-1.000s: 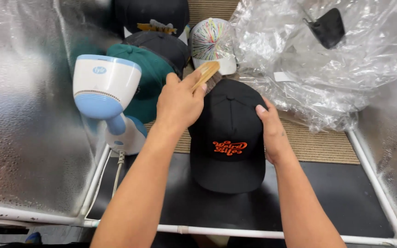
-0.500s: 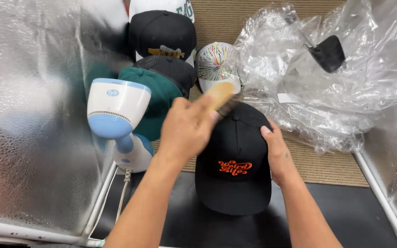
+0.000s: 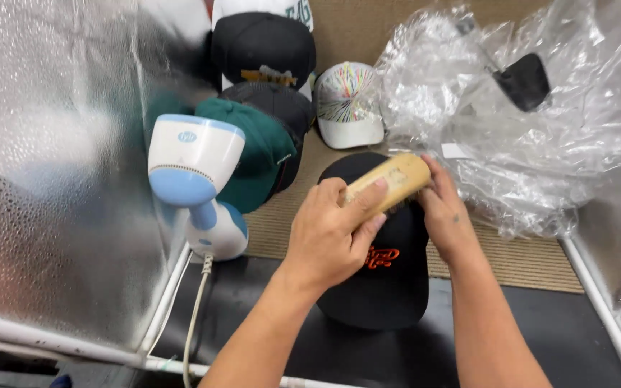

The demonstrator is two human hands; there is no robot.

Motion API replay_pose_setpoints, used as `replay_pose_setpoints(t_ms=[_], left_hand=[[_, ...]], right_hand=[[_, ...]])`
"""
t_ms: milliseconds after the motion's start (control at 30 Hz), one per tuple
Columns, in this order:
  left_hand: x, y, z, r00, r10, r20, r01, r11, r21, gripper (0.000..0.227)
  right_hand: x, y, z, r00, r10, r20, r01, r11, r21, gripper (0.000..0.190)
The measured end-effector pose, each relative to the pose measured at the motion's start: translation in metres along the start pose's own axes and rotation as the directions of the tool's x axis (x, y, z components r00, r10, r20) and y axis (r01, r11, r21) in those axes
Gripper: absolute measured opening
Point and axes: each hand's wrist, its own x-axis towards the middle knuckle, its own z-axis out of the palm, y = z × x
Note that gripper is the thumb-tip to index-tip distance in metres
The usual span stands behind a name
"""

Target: The person uses a wooden brush to clean the surface of a black baseball cap with orange embroidery. The cap is held in place on a work surface while the person brushes the front and sides. Other caps and a handheld steamer are visible in the background.

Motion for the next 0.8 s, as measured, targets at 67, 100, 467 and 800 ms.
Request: replay_pose_setpoints(t_ms=[67,100,467,800], left_hand=[[-0.023,-0.023,0.011,0.987,-0.147,-0.064,0.148,0.989,0.006,0.039],[-0.033,-0.034,0.018,0.949,-0.287,-0.131,0.288,0.958,-0.010,0.040],[-0.054,-0.003,-0.016,0.807,-0.590,0.040,0.589,0.796,-0.142,0.051],[-0.050,0.028,-0.031,0.962,-0.268,-0.049,0.266,0.963,-0.042,0.050]], right_hand=[[0.002,0.004,0.008,0.999,0.036,0.019,-0.036,0.999,0.039,0.057],[0.003,0.006,0.009,0.997,0.069,0.029,-0.070,0.995,0.069,0.053],[-0.003,-0.030,0.004,0.930,0.349,0.112,-0.367,0.892,0.266,0.053],[0.028,0.005,0.009,0.954,0.286,0.093,-0.300,0.913,0.276,0.032]])
